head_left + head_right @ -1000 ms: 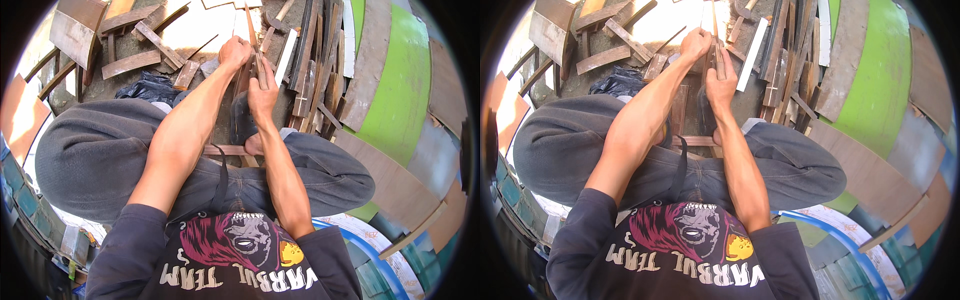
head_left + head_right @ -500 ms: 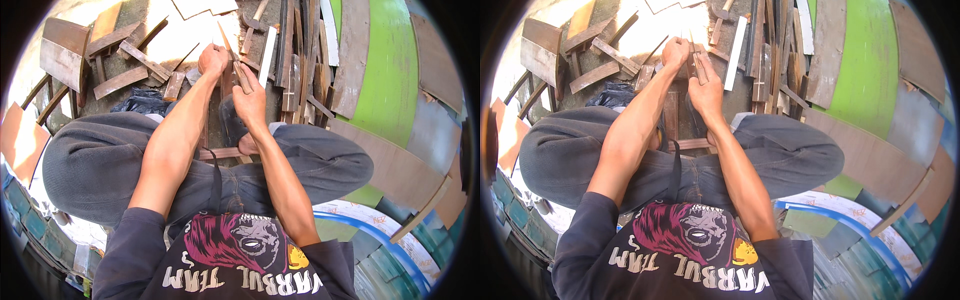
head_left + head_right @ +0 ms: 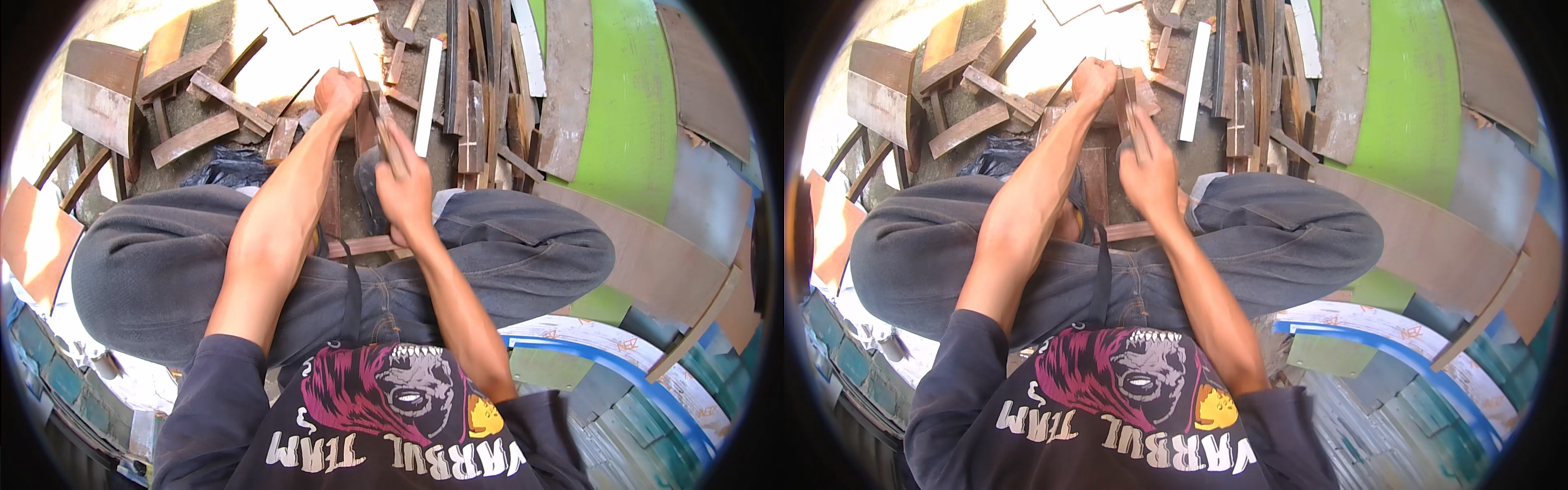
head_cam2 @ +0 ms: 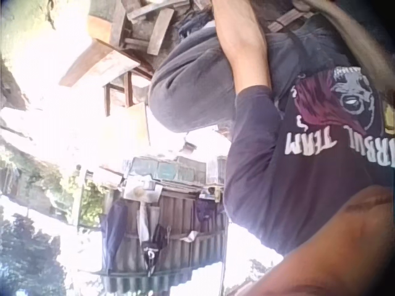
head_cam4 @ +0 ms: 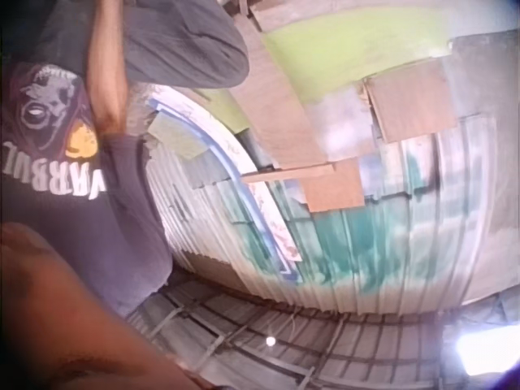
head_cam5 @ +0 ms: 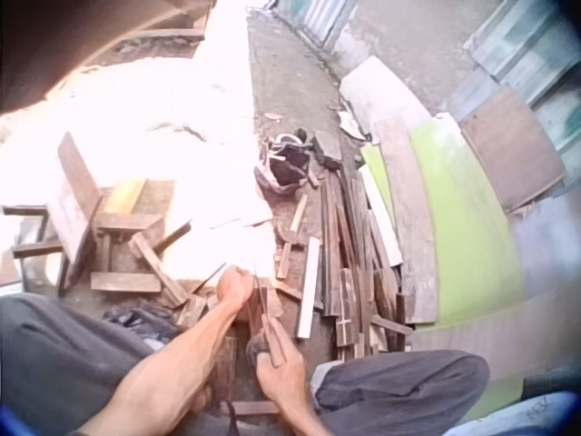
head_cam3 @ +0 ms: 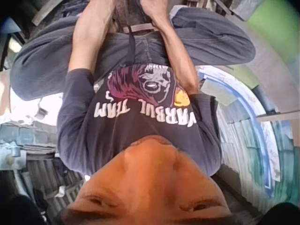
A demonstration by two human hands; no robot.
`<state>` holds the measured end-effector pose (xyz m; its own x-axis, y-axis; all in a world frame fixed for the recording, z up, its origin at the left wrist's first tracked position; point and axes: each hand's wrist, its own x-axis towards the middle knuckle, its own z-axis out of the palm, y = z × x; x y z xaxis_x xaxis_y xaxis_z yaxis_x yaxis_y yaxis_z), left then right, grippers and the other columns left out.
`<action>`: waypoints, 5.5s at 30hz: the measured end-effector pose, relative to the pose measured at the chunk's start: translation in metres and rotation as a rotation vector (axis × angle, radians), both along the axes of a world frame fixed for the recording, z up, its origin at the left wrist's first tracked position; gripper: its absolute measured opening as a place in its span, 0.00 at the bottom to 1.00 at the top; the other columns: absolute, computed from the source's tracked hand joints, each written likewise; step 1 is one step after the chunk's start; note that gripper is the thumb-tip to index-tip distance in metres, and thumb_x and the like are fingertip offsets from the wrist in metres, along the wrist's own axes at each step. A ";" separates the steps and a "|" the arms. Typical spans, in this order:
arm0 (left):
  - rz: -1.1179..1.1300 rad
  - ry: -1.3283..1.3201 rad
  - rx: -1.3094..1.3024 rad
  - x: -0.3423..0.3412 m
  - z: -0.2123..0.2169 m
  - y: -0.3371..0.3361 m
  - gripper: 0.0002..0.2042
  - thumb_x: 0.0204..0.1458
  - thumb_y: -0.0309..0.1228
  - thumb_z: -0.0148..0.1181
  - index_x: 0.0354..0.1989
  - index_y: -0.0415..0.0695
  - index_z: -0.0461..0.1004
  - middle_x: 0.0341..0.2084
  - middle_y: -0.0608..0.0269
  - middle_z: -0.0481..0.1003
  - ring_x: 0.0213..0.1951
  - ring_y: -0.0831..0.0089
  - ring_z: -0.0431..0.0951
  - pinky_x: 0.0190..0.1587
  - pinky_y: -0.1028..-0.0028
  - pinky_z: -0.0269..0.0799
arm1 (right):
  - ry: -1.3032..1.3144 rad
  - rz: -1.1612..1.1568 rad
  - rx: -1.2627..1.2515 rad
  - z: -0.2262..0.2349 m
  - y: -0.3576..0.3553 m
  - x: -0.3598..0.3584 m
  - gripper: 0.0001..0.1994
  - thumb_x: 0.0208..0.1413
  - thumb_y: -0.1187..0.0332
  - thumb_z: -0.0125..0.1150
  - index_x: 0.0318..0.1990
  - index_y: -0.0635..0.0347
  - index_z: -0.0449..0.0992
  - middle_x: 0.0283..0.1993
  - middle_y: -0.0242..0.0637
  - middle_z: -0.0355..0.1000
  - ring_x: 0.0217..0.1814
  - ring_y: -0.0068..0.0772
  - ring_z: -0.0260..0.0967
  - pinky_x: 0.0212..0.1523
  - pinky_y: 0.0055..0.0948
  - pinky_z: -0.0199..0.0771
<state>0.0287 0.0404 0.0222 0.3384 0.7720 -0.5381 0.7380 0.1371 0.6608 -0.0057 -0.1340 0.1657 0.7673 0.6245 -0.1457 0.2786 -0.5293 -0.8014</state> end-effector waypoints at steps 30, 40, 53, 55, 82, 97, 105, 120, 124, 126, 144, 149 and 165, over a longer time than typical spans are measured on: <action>0.059 -0.050 0.111 -0.018 -0.008 -0.002 0.17 0.55 0.41 0.57 0.37 0.37 0.79 0.38 0.44 0.80 0.45 0.49 0.80 0.51 0.56 0.73 | 0.143 -0.049 0.023 0.032 -0.074 -0.050 0.31 0.47 0.79 0.51 0.65 0.63 0.69 0.62 0.49 0.73 0.67 0.50 0.68 0.65 0.37 0.65; 0.056 -0.055 0.091 -0.015 -0.006 -0.001 0.17 0.55 0.41 0.57 0.37 0.37 0.79 0.37 0.42 0.81 0.44 0.48 0.80 0.50 0.56 0.73 | 0.080 -0.052 0.048 -0.005 -0.002 -0.012 0.29 0.50 0.76 0.51 0.64 0.64 0.69 0.60 0.55 0.73 0.65 0.50 0.69 0.64 0.35 0.66; 0.057 -0.058 0.041 -0.019 0.003 0.001 0.15 0.55 0.40 0.58 0.35 0.37 0.79 0.36 0.44 0.81 0.43 0.47 0.80 0.50 0.56 0.73 | 0.069 -0.034 0.006 -0.009 0.001 -0.008 0.29 0.51 0.77 0.50 0.65 0.64 0.68 0.60 0.53 0.73 0.65 0.45 0.70 0.65 0.33 0.65; 0.083 -0.065 0.057 -0.022 -0.002 0.001 0.15 0.56 0.40 0.58 0.34 0.37 0.79 0.35 0.44 0.81 0.42 0.47 0.80 0.48 0.56 0.73 | 0.202 -0.058 -0.007 0.023 -0.060 -0.038 0.30 0.48 0.83 0.48 0.65 0.68 0.68 0.60 0.53 0.73 0.66 0.43 0.69 0.66 0.35 0.65; 0.119 -0.046 0.026 -0.027 -0.003 0.003 0.15 0.56 0.39 0.57 0.34 0.37 0.79 0.34 0.43 0.81 0.41 0.47 0.81 0.49 0.56 0.73 | 0.157 -0.008 -0.043 0.035 -0.065 -0.036 0.31 0.47 0.81 0.50 0.64 0.66 0.69 0.60 0.53 0.73 0.62 0.49 0.72 0.62 0.38 0.69; 0.123 -0.052 0.032 -0.022 0.006 0.001 0.15 0.56 0.39 0.58 0.34 0.37 0.79 0.33 0.43 0.81 0.41 0.47 0.81 0.48 0.56 0.73 | 0.231 -0.057 0.001 0.047 -0.086 -0.049 0.30 0.46 0.86 0.46 0.62 0.73 0.68 0.60 0.55 0.73 0.67 0.44 0.69 0.66 0.33 0.64; 0.079 -0.049 0.017 -0.020 0.004 0.002 0.16 0.56 0.40 0.58 0.35 0.37 0.80 0.34 0.42 0.81 0.42 0.46 0.81 0.48 0.55 0.74 | 0.059 -0.020 0.071 -0.019 0.002 -0.008 0.30 0.49 0.78 0.50 0.65 0.65 0.68 0.60 0.50 0.74 0.61 0.40 0.74 0.61 0.31 0.69; 0.069 0.017 -0.024 -0.026 0.006 0.009 0.15 0.56 0.40 0.58 0.38 0.39 0.79 0.39 0.45 0.81 0.45 0.49 0.80 0.51 0.56 0.72 | 0.101 0.052 0.065 0.001 -0.021 -0.040 0.32 0.49 0.82 0.50 0.67 0.70 0.63 0.63 0.54 0.71 0.66 0.43 0.69 0.64 0.33 0.66; 0.073 0.017 -0.097 -0.024 0.017 0.006 0.16 0.56 0.41 0.57 0.41 0.40 0.77 0.41 0.47 0.80 0.47 0.50 0.80 0.52 0.56 0.72 | 0.082 -0.012 -0.016 0.026 -0.042 -0.064 0.32 0.49 0.82 0.50 0.67 0.65 0.65 0.62 0.51 0.72 0.60 0.36 0.74 0.57 0.29 0.72; 0.092 0.015 -0.121 -0.022 0.021 0.004 0.16 0.57 0.42 0.56 0.42 0.41 0.77 0.43 0.48 0.80 0.48 0.51 0.79 0.52 0.57 0.71 | 0.081 -0.030 0.002 0.003 -0.031 -0.056 0.32 0.49 0.81 0.50 0.67 0.64 0.65 0.61 0.50 0.73 0.57 0.35 0.76 0.56 0.28 0.73; 0.092 -0.066 -0.145 -0.036 -0.041 0.005 0.31 0.62 0.49 0.36 0.47 0.31 0.79 0.42 0.37 0.79 0.46 0.48 0.81 0.57 0.58 0.70 | 0.279 -0.033 0.011 0.004 0.005 0.004 0.29 0.50 0.75 0.54 0.63 0.61 0.71 0.61 0.50 0.73 0.63 0.40 0.72 0.63 0.30 0.67; 0.106 -0.024 -0.270 -0.024 -0.035 0.004 0.31 0.61 0.49 0.38 0.47 0.32 0.79 0.49 0.36 0.77 0.55 0.46 0.76 0.60 0.57 0.66 | 0.239 -0.001 -0.010 0.019 -0.005 0.006 0.28 0.53 0.68 0.57 0.65 0.59 0.69 0.60 0.55 0.72 0.63 0.51 0.71 0.61 0.37 0.69; 0.106 -0.092 -0.316 -0.026 -0.011 0.003 0.28 0.62 0.47 0.43 0.48 0.28 0.72 0.37 0.36 0.79 0.35 0.50 0.83 0.45 0.58 0.77 | 0.206 -0.038 -0.036 0.000 0.019 0.008 0.29 0.51 0.73 0.52 0.64 0.57 0.69 0.58 0.56 0.72 0.58 0.61 0.70 0.59 0.42 0.71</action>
